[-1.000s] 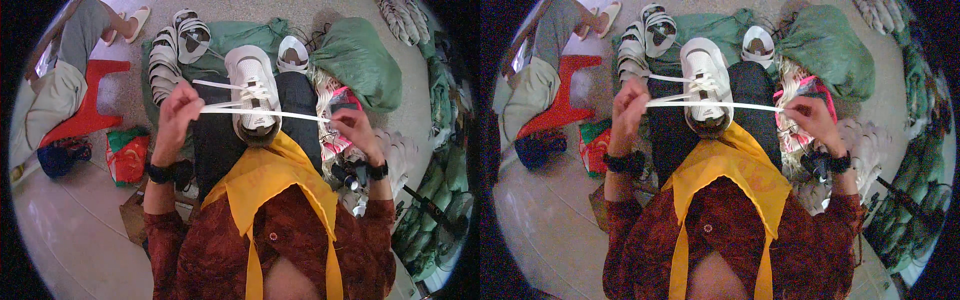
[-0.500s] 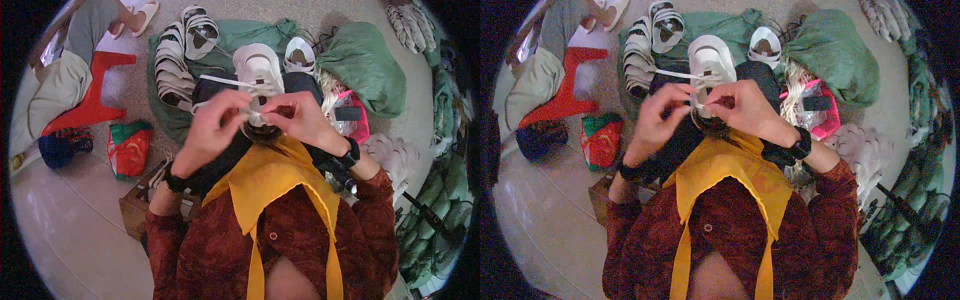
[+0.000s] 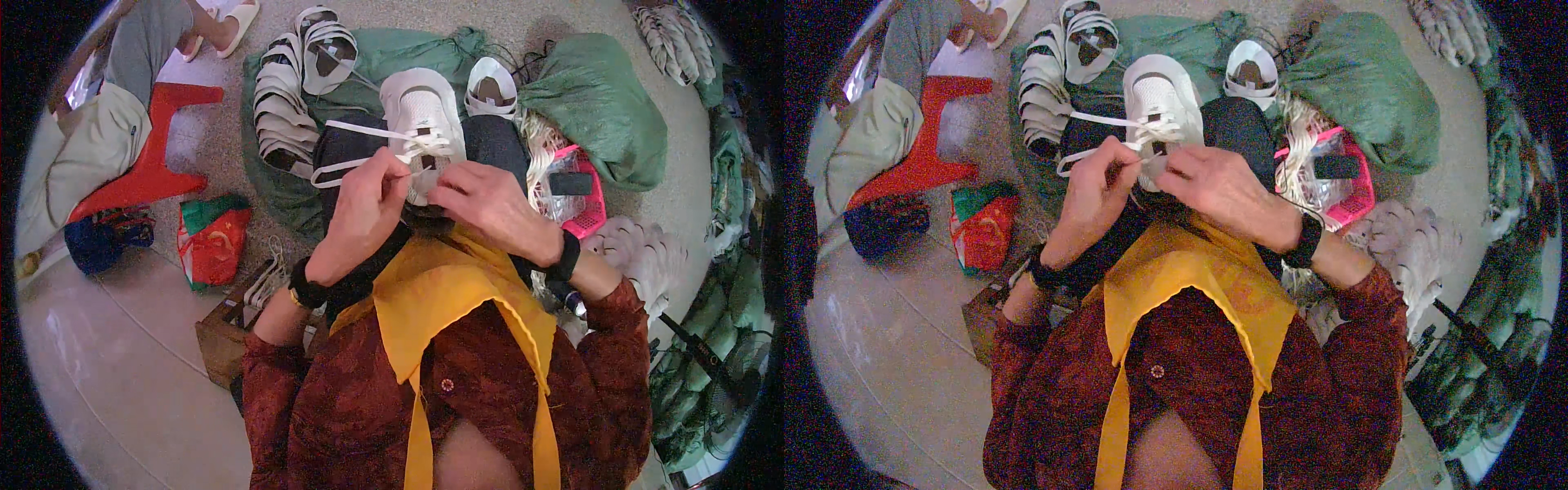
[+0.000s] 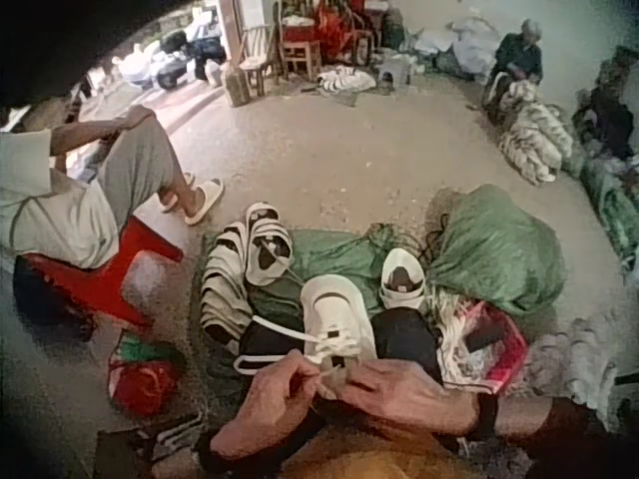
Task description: The person sits on the floor and laces a white sneaker by hand. They thread the laces through the eyelets, pull them tight, and tie a knot. The person repeats this process multiple times, untying and re-tying the laces throughout the clip.
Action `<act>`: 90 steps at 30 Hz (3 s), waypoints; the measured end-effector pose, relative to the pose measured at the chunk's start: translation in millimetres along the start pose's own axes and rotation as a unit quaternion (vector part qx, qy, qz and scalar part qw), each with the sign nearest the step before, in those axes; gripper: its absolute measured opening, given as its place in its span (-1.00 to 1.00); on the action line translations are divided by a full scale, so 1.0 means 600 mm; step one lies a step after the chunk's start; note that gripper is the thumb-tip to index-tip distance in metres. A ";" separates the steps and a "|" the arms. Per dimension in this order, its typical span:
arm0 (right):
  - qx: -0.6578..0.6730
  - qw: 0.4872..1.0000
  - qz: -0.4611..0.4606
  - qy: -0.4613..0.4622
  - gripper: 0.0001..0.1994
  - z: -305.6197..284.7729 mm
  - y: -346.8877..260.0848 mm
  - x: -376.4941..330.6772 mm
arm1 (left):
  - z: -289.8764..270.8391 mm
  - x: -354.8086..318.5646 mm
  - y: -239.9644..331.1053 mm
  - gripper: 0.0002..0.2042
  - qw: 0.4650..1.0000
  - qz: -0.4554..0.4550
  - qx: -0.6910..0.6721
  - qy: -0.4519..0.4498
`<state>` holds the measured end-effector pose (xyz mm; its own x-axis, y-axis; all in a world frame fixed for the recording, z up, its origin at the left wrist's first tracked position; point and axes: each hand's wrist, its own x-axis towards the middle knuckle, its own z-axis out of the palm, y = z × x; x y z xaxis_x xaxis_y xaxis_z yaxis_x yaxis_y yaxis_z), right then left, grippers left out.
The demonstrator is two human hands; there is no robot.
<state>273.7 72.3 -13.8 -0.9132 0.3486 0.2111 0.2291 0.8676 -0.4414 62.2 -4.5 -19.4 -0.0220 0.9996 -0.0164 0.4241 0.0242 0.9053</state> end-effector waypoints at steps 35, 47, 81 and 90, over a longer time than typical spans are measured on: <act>0.199 0.976 0.034 0.081 -0.75 -0.006 0.007 -0.026 | 0.032 0.031 -0.017 -0.95 0.999 0.000 -0.046 -0.020; 0.160 0.980 0.063 0.101 -0.80 0.001 -0.006 -0.028 | 0.072 0.023 -0.006 -0.85 0.996 0.033 0.008 0.080; -0.218 0.973 -0.042 -0.063 -0.83 -0.020 0.017 0.074 | 0.080 0.028 0.005 -0.78 0.990 0.008 0.116 0.086; -0.087 0.993 -0.066 0.035 -0.88 -0.069 0.024 0.053 | 0.042 0.028 0.006 -0.82 0.997 0.024 0.044 0.058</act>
<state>262.1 110.3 22.5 -0.9150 0.2467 0.3193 0.1694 0.9531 -0.2508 85.8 12.8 -27.2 -0.1024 0.9915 0.0805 0.5042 -0.0181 0.8634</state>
